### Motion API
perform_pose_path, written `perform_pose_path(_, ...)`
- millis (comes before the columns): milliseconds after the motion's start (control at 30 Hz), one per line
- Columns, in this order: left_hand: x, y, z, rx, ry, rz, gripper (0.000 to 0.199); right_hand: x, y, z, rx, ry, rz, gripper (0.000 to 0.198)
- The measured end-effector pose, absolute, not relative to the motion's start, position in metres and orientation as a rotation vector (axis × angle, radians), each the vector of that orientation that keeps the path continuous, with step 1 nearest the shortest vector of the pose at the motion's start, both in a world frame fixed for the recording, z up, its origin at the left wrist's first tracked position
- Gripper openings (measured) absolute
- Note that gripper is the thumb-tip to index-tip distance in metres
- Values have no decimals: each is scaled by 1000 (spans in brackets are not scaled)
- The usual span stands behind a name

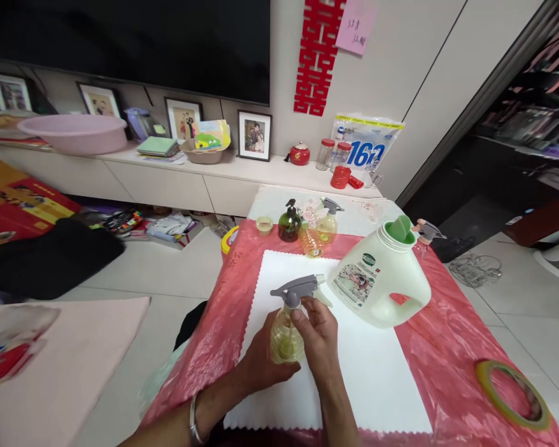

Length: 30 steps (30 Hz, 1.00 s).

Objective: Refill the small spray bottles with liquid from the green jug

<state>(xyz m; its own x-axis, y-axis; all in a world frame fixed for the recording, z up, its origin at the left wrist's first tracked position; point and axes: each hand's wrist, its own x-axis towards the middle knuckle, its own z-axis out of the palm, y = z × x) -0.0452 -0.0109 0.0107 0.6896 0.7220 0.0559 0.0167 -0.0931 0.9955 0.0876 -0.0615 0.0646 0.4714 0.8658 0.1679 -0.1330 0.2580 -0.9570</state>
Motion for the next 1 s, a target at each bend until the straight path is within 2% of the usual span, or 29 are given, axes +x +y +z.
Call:
perform_pose_path(167, -45, -11, 9, 1673, 626, 619, 89, 95, -52, 91, -1021, -836, 778, 34)
perform_pose_path(333, -44, -12, 7, 1733, 622, 592, 95, 108, -32, 151, -957, -911, 639, 32)
perform_pose_path(467, -43, -12, 3, 1750, 611, 572, 98, 125, -13, 201, -1029, -986, 554, 45)
perform_pose_path(567, -44, -11, 2, 1748, 610, 550, 97, 143, 6, 213, -1175, -1069, 515, 54)
perform_pose_path(700, -45, -11, 3, 1726, 615, 568, 99, 161, 35, 171, -1585, -1225, 647, 66)
perform_pose_path(867, -44, -10, 4, 1703, 610, 591, 101, 165, 54, 85, -1902, -1309, 672, 45)
perform_pose_path(1000, -43, -11, 8, 1686, 621, 590, 98, 165, 56, 51, -2077, -1383, 635, 35)
